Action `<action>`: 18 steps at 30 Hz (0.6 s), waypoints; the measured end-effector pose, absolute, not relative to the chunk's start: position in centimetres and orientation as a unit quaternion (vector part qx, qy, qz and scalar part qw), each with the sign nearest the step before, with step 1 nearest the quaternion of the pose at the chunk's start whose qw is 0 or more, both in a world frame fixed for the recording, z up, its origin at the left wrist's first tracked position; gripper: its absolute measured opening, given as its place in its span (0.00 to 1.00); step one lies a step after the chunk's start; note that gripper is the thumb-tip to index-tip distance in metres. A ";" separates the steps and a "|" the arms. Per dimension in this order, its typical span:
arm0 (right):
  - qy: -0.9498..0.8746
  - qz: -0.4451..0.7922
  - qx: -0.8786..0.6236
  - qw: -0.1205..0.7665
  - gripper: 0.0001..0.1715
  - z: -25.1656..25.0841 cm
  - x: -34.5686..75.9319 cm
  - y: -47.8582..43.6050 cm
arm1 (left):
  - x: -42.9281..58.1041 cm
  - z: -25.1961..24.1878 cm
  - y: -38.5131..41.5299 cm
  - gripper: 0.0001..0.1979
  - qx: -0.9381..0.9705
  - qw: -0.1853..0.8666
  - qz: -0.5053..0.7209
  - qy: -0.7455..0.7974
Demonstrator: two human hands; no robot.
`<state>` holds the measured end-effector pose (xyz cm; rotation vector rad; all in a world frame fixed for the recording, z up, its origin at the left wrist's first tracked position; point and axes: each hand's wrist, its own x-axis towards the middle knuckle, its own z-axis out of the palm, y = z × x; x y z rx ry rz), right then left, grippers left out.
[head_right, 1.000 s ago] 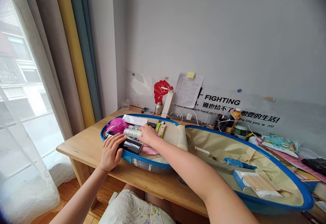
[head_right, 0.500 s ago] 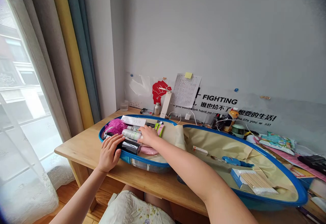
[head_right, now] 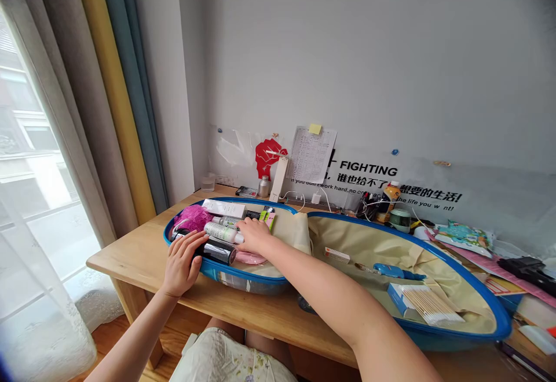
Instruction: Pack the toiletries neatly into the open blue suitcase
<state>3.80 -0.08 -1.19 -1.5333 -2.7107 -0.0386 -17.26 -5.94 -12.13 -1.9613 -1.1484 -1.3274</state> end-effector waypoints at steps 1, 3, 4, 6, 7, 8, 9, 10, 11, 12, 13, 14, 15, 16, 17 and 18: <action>-0.871 -0.008 -0.492 0.017 0.40 -0.8 4.2 -0.1 | -17.3 -12.2 -5.9 0.21 -0.721 0.252 -0.489 -0.422; -0.869 -0.001 -0.494 0.030 0.40 0.7 5.6 0.1 | -17.3 -12.3 -5.9 0.21 -0.721 0.252 -0.486 -0.424; -0.866 0.002 -0.499 0.038 0.37 1.6 6.8 0.3 | -17.3 -12.3 -5.9 0.22 -0.721 0.251 -0.485 -0.427; -0.849 0.000 -0.526 0.054 0.22 3.8 10.4 1.0 | -17.4 -12.5 -5.9 0.22 -0.722 0.246 -0.482 -0.431; -0.833 -0.004 -0.550 0.059 0.16 4.8 12.6 1.4 | -17.4 -12.6 -5.8 0.22 -0.722 0.243 -0.481 -0.433; -0.814 -0.009 -0.578 0.061 0.13 5.6 15.0 1.7 | -17.4 -12.6 -5.8 0.22 -0.723 0.240 -0.481 -0.434; -0.792 -0.016 -0.607 0.060 0.11 6.3 17.6 1.9 | -17.4 -12.6 -5.8 0.22 -0.723 0.238 -0.482 -0.434; -0.770 -0.021 -0.635 0.056 0.11 6.6 20.2 1.9 | -17.4 -12.6 -5.8 0.22 -0.724 0.238 -0.483 -0.432; -0.750 -0.023 -0.659 0.049 0.11 6.7 22.7 1.7 | -17.4 -12.5 -5.8 0.21 -0.724 0.238 -0.485 -0.429; -0.733 -0.017 -0.679 0.038 0.12 6.4 25.1 1.4 | -17.4 -12.5 -5.8 0.21 -0.724 0.240 -0.487 -0.425; -0.718 -0.007 -0.695 0.028 0.13 5.9 27.3 0.9 | -17.4 -12.4 -5.8 0.21 -0.724 0.242 -0.489 -0.422; -0.704 0.003 -0.710 0.020 0.15 5.2 29.3 0.3 | -17.4 -12.4 -5.8 0.21 -0.723 0.243 -0.491 -0.421; -0.691 0.011 -0.722 0.021 0.16 4.4 31.1 -0.4 | -17.4 -12.3 -5.8 0.21 -0.723 0.242 -0.491 -0.421; -0.677 0.015 -0.735 0.027 0.17 3.6 32.6 -1.0 | -17.4 -12.3 -5.9 0.21 -0.723 0.242 -0.491 -0.421; -0.664 0.015 -0.746 0.040 0.18 2.7 34.0 -1.6 | -17.4 -12.3 -5.9 0.22 -0.723 0.242 -0.490 -0.423; -0.652 0.011 -0.755 0.061 0.18 1.9 35.2 -2.0 | -17.4 -12.3 -5.9 0.22 -0.724 0.241 -0.488 -0.424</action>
